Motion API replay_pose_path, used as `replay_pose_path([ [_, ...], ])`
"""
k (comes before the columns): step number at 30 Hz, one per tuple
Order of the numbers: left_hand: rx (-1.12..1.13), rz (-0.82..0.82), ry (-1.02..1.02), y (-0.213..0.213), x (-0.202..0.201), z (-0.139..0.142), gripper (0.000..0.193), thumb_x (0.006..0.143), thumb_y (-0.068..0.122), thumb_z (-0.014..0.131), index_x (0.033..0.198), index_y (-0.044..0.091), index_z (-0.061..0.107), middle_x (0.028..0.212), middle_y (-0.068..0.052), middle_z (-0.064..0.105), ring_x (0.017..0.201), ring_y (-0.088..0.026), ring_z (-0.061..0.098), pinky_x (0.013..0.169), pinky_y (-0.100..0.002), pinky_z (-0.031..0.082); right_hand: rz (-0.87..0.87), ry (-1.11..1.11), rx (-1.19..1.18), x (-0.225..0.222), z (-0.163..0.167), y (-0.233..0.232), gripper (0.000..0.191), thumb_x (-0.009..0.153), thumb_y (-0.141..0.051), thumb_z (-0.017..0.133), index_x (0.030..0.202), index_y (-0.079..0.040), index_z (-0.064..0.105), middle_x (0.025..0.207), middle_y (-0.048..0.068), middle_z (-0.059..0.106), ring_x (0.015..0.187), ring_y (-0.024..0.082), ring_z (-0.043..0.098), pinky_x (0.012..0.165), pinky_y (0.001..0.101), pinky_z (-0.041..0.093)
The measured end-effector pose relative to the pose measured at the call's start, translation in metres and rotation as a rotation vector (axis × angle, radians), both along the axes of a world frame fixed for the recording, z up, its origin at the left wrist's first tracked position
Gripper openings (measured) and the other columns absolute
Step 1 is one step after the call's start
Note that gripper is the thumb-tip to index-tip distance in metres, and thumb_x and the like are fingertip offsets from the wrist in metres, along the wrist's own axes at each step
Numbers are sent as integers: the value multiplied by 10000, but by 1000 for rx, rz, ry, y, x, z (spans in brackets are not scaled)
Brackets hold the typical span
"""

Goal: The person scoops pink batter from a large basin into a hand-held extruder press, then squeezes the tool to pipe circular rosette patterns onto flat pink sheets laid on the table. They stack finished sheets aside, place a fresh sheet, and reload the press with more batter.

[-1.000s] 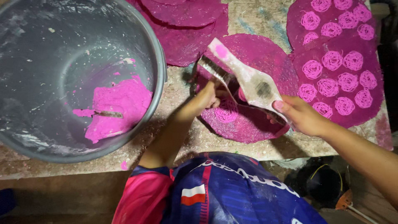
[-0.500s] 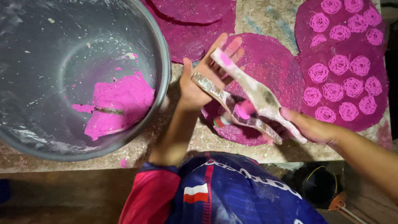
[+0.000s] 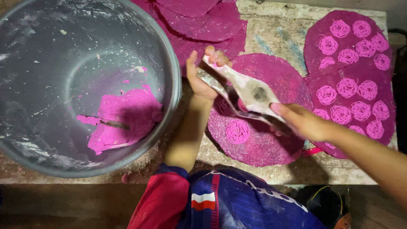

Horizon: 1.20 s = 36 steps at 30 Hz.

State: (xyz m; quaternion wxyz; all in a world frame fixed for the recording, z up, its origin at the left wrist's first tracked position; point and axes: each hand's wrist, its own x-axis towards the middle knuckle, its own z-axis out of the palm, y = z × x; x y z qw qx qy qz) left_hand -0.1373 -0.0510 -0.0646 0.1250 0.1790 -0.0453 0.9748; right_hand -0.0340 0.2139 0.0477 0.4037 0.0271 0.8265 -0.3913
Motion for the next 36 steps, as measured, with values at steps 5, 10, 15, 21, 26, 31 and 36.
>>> replay_pose_path([
  [5,14,65,48,9,-17,3,347,1072,498,498,1026,157,539,898,14,544,912,-158,558,939,-381,482,24,154,128,-13,14,-1,725,950,-645,361,1036,-14,706,786,110,721,711,201,668,652,369,538],
  [10,-15,7,48,-9,-17,4,377,1015,520,503,1011,144,536,888,5,547,906,-161,557,900,-368,489,66,149,35,-8,8,-12,777,996,-634,342,935,23,750,732,127,712,663,207,640,639,365,512],
  [15,15,53,9,13,-9,11,325,1019,462,480,1001,140,522,886,-5,538,896,-170,546,984,-414,490,8,134,91,-15,16,3,675,987,-589,383,996,6,700,744,108,710,670,188,682,635,342,547],
  [21,-205,-29,-172,9,-31,14,516,923,549,358,964,77,561,867,-75,619,859,-222,595,875,-385,516,-20,229,43,-25,11,8,589,989,-552,432,1111,-33,683,769,87,698,694,176,671,627,347,523],
  [26,-1187,-244,-274,2,-7,-33,773,1024,704,119,1073,126,631,874,-29,689,538,-93,454,380,-253,223,-30,235,-10,-24,2,16,583,1000,-545,424,1137,-40,681,765,79,715,694,165,683,624,337,522],
  [31,-1391,-81,10,-3,34,-46,637,1059,604,214,1217,93,559,1020,-23,759,515,-77,427,407,-260,311,-89,288,-135,-25,-22,23,570,998,-551,438,1148,-53,670,793,63,695,700,154,660,635,324,528],
  [36,-2022,450,373,-24,72,2,516,1081,383,367,1517,111,406,1128,-107,765,773,-196,643,690,-345,525,-114,289,-146,-25,-36,50,613,1019,-593,430,1069,-32,671,824,84,699,726,185,651,664,359,514],
])
